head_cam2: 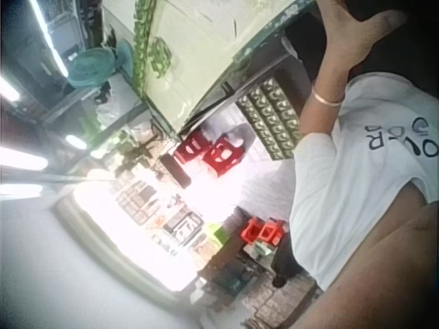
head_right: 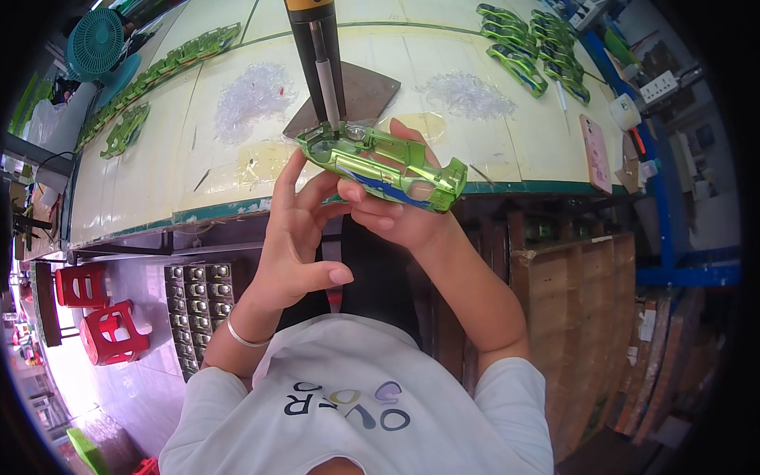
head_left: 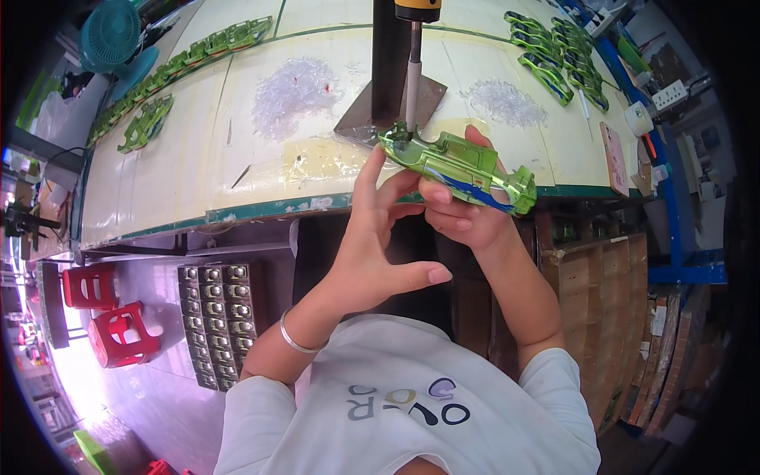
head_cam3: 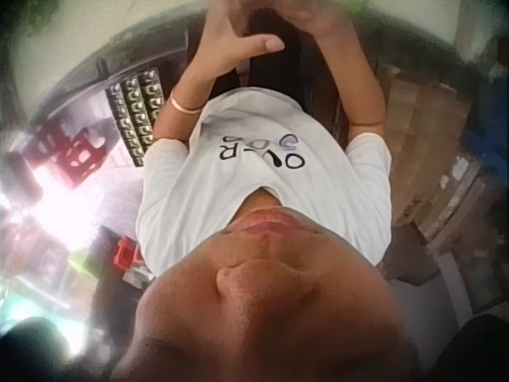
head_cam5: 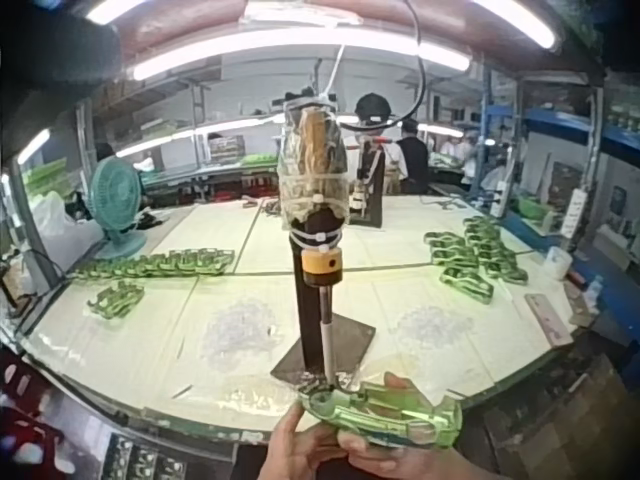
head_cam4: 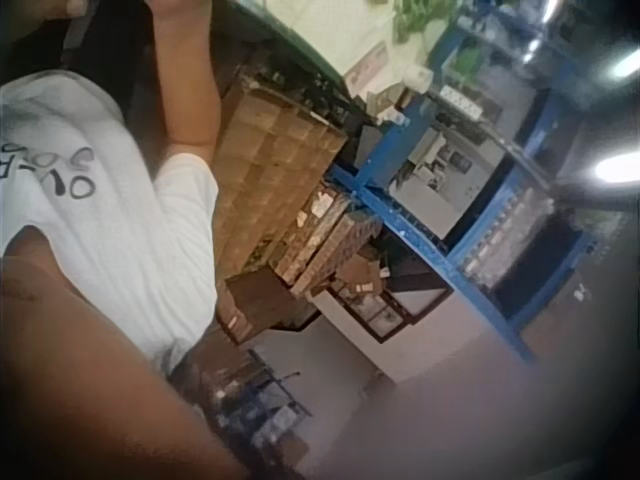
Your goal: The person assembles small green plastic frames by inserting black rectangular inserts into them. They pick up frames from the table, insert the pieces by hand, and place the assembled units back on the table in a row.
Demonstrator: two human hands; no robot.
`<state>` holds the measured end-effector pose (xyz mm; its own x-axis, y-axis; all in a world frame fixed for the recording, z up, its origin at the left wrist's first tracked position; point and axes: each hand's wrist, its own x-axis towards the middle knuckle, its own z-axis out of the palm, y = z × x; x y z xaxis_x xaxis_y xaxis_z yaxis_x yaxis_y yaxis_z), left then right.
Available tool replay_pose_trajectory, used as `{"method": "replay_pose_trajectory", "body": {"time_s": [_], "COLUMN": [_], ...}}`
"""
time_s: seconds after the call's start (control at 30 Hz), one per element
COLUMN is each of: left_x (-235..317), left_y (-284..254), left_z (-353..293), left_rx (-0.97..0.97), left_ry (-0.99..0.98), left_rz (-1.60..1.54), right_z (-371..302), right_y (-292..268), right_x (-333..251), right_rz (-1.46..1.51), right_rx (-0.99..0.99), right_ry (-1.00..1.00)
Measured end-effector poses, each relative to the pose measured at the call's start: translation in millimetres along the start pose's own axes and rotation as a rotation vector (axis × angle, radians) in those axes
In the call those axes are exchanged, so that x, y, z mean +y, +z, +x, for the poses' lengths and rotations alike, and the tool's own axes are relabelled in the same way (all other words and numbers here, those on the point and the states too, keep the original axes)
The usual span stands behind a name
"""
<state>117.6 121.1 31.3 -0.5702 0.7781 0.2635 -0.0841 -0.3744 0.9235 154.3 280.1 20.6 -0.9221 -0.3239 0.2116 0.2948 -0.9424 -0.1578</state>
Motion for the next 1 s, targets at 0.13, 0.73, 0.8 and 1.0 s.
{"method": "replay_pose_trajectory", "body": {"time_s": [0.13,0.73,0.8,1.0], "left_x": [1,-1,-8,-18], "left_y": [1,3,-2,-19], "left_z": [-1,1,-5,-36], "left_rx": [-0.023,-0.03,-0.003,0.086], "left_ry": [0.013,-0.001,-0.05,-0.245], "left_rz": [0.0,-0.016,-0.032,-0.092], "right_z": [-1,-2,-6,-51], "right_y": [1,6,3,24], "right_x": [0,-3,1,-4], "right_rz": [0.018,0.002,-0.017,-0.213], "right_rx": [-0.007,0.047,0.171,0.595], "right_ry": [0.001,0.03,0.05,0.045]}}
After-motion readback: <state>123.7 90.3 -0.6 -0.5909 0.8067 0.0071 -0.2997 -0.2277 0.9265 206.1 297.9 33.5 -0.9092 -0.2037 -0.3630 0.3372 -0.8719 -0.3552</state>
